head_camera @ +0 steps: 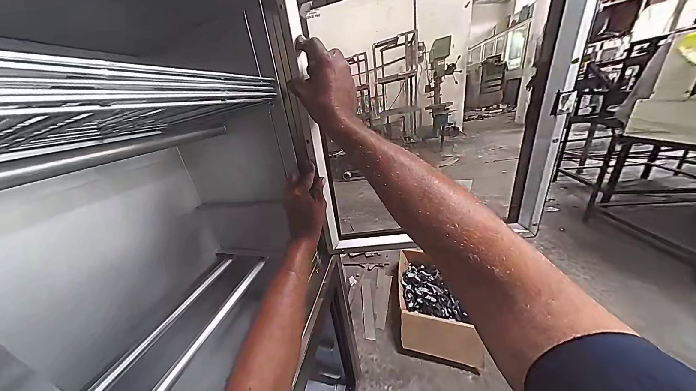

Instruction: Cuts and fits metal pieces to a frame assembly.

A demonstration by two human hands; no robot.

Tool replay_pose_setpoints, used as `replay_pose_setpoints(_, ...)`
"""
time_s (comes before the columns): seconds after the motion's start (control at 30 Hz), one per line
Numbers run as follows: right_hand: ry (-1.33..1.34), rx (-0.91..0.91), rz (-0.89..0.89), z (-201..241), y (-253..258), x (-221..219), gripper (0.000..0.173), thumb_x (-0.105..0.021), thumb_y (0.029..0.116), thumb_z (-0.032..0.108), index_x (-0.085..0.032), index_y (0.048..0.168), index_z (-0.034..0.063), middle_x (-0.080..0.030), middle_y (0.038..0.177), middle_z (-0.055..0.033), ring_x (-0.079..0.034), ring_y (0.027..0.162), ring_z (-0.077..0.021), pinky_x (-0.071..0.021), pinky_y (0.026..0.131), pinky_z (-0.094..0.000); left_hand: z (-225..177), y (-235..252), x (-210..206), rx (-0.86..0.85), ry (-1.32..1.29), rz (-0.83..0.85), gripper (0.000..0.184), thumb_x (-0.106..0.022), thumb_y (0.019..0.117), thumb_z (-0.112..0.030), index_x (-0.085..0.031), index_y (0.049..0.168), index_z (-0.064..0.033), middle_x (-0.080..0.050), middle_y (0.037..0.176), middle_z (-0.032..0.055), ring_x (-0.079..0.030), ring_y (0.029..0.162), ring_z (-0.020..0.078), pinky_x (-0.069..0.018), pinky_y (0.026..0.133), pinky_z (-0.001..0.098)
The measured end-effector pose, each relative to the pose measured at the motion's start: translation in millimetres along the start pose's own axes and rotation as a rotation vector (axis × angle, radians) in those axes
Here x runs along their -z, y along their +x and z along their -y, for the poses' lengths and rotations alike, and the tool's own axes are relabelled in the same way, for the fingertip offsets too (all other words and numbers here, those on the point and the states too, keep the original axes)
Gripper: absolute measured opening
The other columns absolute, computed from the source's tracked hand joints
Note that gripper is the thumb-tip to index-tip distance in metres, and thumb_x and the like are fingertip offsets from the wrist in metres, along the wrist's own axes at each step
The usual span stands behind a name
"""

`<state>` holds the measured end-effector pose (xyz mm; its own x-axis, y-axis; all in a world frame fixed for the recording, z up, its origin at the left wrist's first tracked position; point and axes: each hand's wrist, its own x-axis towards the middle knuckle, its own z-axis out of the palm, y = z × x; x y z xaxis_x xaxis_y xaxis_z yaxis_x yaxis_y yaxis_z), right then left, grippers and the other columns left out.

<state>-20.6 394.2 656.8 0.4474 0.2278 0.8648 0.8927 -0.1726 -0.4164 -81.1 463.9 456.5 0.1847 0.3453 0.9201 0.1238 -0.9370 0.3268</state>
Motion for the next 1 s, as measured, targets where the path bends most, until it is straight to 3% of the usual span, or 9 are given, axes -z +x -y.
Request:
replay_pose_setpoints(0.23, 0.253, 0.185, -0.024, -24, -27, -1, 0.070, -0.075, 0.0907, 0.044, -0.053, 0.151, 0.0167, -0.065, 0.122, -0.0136, -0.065, 0.104, -0.0236, -0.0562, 0.088, -0.0404, -4, -1, 7, 0.026, -0.075, 0.037, 0.039, -0.067, 0.1003, -0.022, -0.066, 0.136, -0.0068, -0.067, 0.117, 0.0185, -0.068, 0.100, 0.0300, -0.0577, 0.088, 0.0473)
replay_pose_setpoints(0.33, 0.407, 0.312, 0.057, -36, -122, 28, 0.062, -0.072, 0.0946, 0.031, -0.053, 0.149, 0.0077, -0.066, 0.117, -0.0131, -0.066, 0.098, -0.0206, -0.0575, 0.085, -0.0390, -1, -10, 12, -0.027, -0.135, 0.032, 0.030, -0.066, 0.1003, -0.020, -0.069, 0.125, -0.0044, -0.065, 0.117, 0.0180, -0.067, 0.102, 0.0301, -0.0568, 0.089, 0.0483)
replay_pose_setpoints(0.4, 0.434, 0.435, 0.145, -59, -211, 49, 0.051, -0.076, 0.0906, 0.023, -0.062, 0.136, 0.0049, -0.069, 0.112, -0.0120, -0.069, 0.098, -0.0203, -0.0603, 0.086, -0.0409, 0, -14, 12, 0.002, -0.191, 0.039, 0.038, -0.068, 0.0988, -0.022, -0.066, 0.135, -0.0085, -0.066, 0.122, 0.0160, -0.065, 0.110, 0.0290, -0.0548, 0.095, 0.0485)
replay_pose_setpoints(0.5, 0.285, 0.518, 0.259, -99, -341, 82, 0.042, -0.076, 0.0913, 0.031, -0.069, 0.132, 0.0235, -0.074, 0.106, -0.0024, -0.071, 0.092, -0.0163, -0.0603, 0.077, -0.0394, 4, -7, 7, 0.014, -0.112, 0.033, 0.043, -0.068, 0.0997, -0.027, -0.064, 0.139, -0.0110, -0.067, 0.120, 0.0160, -0.067, 0.106, 0.0297, -0.0556, 0.094, 0.0493)
replay_pose_setpoints(0.57, 0.303, 0.445, 0.350, -123, -405, 104, 0.039, -0.073, 0.0931, 0.031, -0.069, 0.131, 0.0266, -0.074, 0.098, 0.0012, -0.071, 0.084, -0.0126, -0.0602, 0.073, -0.0354, 6, -2, 4, 0.016, -0.059, 0.034, 0.041, -0.065, 0.1002, -0.028, -0.065, 0.138, -0.0109, -0.068, 0.120, 0.0169, -0.068, 0.106, 0.0296, -0.0560, 0.095, 0.0505)
replay_pose_setpoints(0.63, 0.446, 0.247, 0.434, -145, -451, 125, 0.035, -0.072, 0.0966, 0.027, -0.070, 0.131, 0.0184, -0.075, 0.093, -0.0013, -0.071, 0.080, -0.0116, -0.0619, 0.072, -0.0332, 5, -4, 0, 0.028, -0.048, 0.034, 0.044, -0.064, 0.1005, -0.032, -0.064, 0.139, -0.0094, -0.067, 0.123, 0.0199, -0.067, 0.109, 0.0326, -0.0542, 0.096, 0.0534)
replay_pose_setpoints(0.77, 0.436, -0.147, 0.383, -177, -504, 166, 0.034, -0.070, 0.0983, 0.023, -0.070, 0.132, 0.0141, -0.075, 0.092, -0.0024, -0.070, 0.073, -0.0102, -0.0630, 0.070, -0.0329, 0, 1, -9, 0.177, -0.152, 0.007, 0.055, -0.073, 0.0902, -0.027, -0.057, 0.136, -0.0012, -0.064, 0.127, 0.0192, -0.066, 0.111, 0.0276, -0.0545, 0.098, 0.0463)
replay_pose_setpoints(0.9, 0.223, -0.064, 0.302, -167, -502, 220, 0.034, -0.069, 0.0988, 0.023, -0.069, 0.132, 0.0155, -0.074, 0.088, -0.0011, -0.069, 0.073, -0.0100, -0.0619, 0.069, -0.0327, -33, 0, -6, 0.333, -0.202, -0.062, 0.068, -0.076, 0.0816, -0.025, -0.051, 0.138, 0.0037, -0.063, 0.129, 0.0164, -0.061, 0.118, 0.0184, -0.0495, 0.103, 0.0325)
replay_pose_setpoints(1.0, 0.210, -0.068, 0.230, -157, -506, 262, 0.035, -0.070, 0.0982, 0.021, -0.069, 0.132, 0.0127, -0.074, 0.086, -0.0021, -0.069, 0.071, -0.0104, -0.0622, 0.069, -0.0330, -51, -7, -6, 0.373, -0.273, -0.048, 0.062, -0.070, 0.0875, -0.032, -0.055, 0.137, 0.0025, -0.065, 0.128, 0.0137, -0.062, 0.118, 0.0150, -0.0496, 0.104, 0.0309)
